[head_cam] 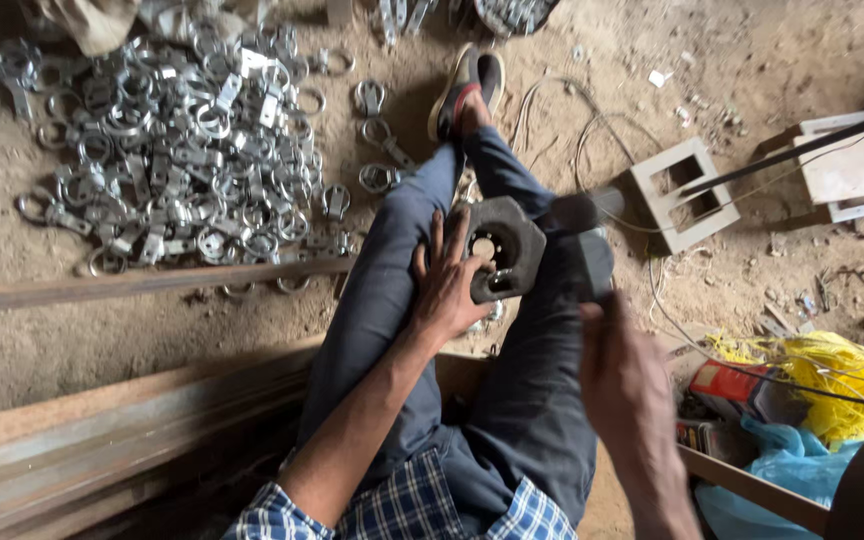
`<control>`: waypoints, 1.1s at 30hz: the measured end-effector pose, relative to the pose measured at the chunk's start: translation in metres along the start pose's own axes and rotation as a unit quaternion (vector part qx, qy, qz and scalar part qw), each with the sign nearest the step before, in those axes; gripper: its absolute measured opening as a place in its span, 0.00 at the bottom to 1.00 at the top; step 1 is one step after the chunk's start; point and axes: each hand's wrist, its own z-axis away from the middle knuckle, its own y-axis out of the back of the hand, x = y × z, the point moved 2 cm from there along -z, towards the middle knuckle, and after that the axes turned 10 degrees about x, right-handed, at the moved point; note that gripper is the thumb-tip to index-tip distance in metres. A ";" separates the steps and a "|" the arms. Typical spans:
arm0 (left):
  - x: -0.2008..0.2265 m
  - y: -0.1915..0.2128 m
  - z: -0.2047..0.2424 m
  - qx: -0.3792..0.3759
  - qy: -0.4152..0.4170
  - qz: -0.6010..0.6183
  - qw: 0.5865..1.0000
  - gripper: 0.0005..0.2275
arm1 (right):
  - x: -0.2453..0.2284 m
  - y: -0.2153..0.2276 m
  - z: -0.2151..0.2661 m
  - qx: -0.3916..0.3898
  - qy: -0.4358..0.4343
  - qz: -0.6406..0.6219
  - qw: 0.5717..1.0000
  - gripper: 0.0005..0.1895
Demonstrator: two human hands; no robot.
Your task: The person sits on the ground and uses a hammer to strike a metal part placed on a small anvil. The person repeatedly hits the metal part to shape it while surrounded by piles of similar metal hardware.
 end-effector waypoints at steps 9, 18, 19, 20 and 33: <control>0.000 0.002 -0.004 0.000 0.002 -0.008 1.000 0.22 | 0.019 -0.052 0.014 -0.007 0.019 -0.043 0.999 0.10; -0.004 -0.005 0.001 0.016 -0.020 -0.007 1.000 0.23 | 0.003 0.023 0.007 0.134 0.181 -0.012 0.974 0.07; -0.005 -0.005 -0.001 0.012 -0.017 -0.011 1.000 0.22 | 0.001 0.030 0.010 0.143 0.158 -0.035 0.976 0.06; -0.005 -0.006 -0.002 0.007 -0.015 -0.014 1.000 0.21 | 0.003 0.035 0.014 0.153 0.134 -0.058 0.977 0.06; -0.006 -0.007 0.005 0.033 -0.049 0.005 0.998 0.22 | 0.020 0.008 0.001 0.034 0.166 0.034 0.985 0.10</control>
